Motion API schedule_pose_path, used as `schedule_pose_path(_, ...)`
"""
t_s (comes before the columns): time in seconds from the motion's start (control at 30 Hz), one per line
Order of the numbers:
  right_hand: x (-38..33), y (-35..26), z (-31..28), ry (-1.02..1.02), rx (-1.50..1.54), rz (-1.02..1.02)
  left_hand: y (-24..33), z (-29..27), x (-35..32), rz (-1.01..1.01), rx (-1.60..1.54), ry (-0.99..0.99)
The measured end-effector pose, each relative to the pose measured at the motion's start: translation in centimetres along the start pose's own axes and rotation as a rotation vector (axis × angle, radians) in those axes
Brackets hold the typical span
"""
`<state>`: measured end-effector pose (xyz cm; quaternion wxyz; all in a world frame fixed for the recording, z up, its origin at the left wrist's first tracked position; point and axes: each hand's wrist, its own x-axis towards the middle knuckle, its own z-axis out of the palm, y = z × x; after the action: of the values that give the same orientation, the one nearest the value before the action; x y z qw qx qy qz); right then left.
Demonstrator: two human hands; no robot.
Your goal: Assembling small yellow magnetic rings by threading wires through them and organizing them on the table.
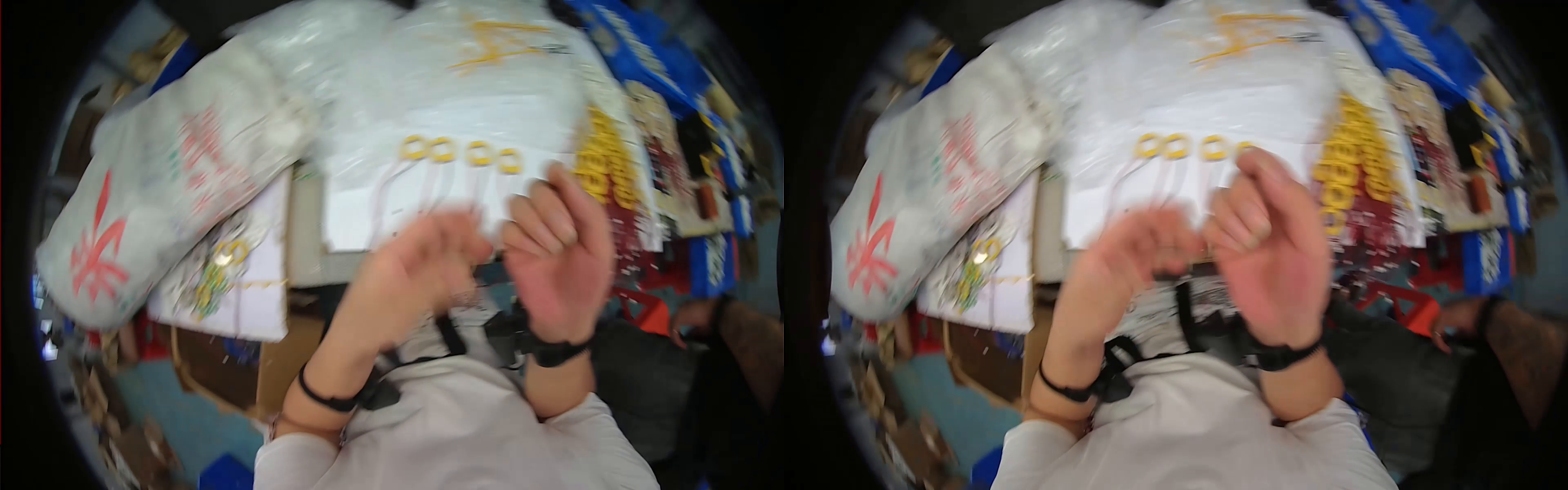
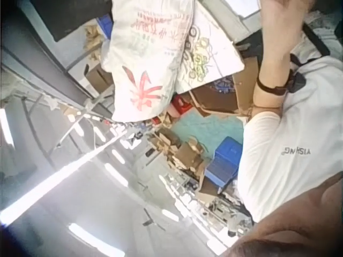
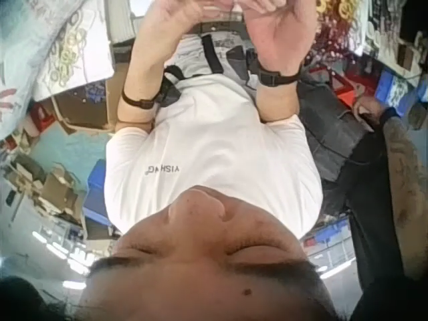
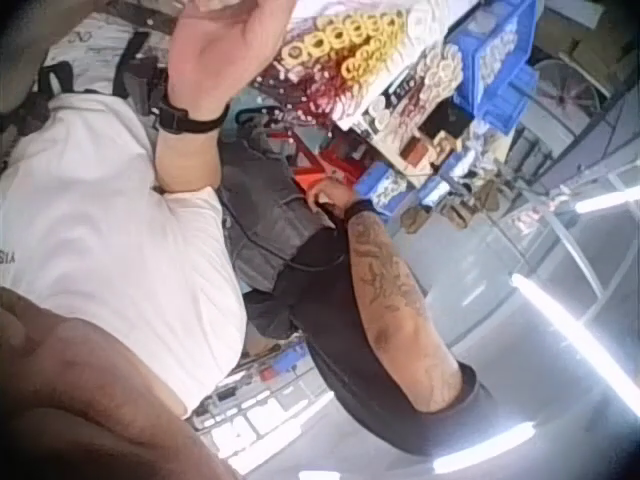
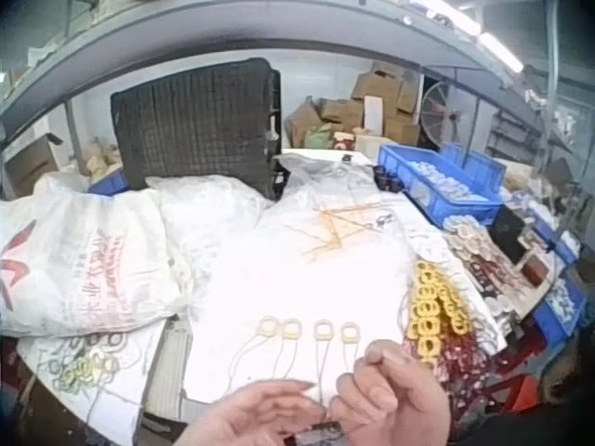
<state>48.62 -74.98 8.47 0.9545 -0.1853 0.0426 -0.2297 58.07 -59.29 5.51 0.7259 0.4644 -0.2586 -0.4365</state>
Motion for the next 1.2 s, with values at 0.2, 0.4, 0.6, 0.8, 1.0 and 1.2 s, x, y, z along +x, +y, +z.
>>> schedule_pose_path(0.2,-3.4,6.2,-0.4,-0.356,-1.099,0.253,8.4,-8.1,3.0,0.475,-0.826,0.264)
schedule_pose_path(0.4,-5.3,10.7,0.2,-0.337,-1.05,0.559,10.0,-8.6,4.0,0.721,-0.71,0.342)
schedule_pose_path(0.6,-4.7,10.6,-0.9,-0.432,-1.316,0.25,6.9,-5.8,4.1,0.854,-0.031,0.694)
schedule_pose_path(0.8,-5.1,11.6,-1.4,-0.158,-0.609,0.547,7.2,-5.6,2.8,0.887,0.022,0.666)
schedule_pose_path(1.0,-5.0,11.9,-2.0,-0.31,-0.476,0.706,12.3,-8.8,1.1,0.744,-1.131,0.195)
schedule_pose_path(1.2,-4.3,12.0,-1.6,-0.334,-0.77,0.631,13.7,-9.9,0.9,0.726,-1.189,0.157)
